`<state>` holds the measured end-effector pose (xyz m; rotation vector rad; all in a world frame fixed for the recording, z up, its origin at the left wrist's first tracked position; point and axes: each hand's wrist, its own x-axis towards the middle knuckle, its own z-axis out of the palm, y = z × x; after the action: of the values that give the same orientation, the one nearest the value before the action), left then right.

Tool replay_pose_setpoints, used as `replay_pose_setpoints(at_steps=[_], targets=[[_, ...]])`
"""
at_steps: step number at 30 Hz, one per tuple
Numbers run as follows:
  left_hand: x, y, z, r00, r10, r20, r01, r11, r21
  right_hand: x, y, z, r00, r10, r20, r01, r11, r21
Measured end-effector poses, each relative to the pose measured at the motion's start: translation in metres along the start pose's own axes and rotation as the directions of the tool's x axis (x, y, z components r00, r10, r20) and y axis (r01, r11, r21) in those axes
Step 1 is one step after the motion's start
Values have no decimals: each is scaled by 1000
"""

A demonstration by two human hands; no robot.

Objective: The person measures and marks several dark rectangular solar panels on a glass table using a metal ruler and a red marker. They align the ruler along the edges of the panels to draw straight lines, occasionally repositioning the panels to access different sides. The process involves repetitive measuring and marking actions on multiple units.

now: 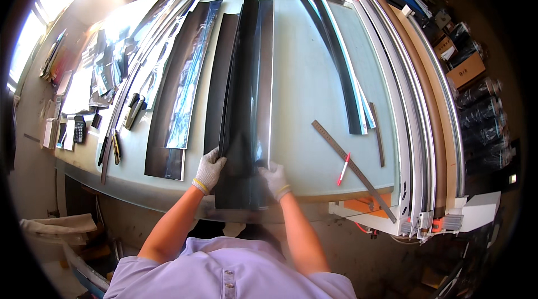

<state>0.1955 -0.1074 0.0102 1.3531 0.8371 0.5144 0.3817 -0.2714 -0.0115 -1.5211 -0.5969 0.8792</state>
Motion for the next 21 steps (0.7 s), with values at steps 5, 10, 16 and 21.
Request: replay_pose_setpoints(at_steps=[5,10,16,21], targets=[[31,38,-35,984,-54,-168,57,998,13,60,-1,27,998,28,49,-29,1000,9],[28,-8,-79,893,-32,-449,115,981,159,99,12,45,990,137,35,-137,991,-8],[-26,-31,-65,872,-310,-378,272,950,-152,108,22,34,982,168,90,-171,985,16],[-20,-1,-55,889,-409,-208,386,911,-144,109,13,30,962,252,102,-259,964,55]])
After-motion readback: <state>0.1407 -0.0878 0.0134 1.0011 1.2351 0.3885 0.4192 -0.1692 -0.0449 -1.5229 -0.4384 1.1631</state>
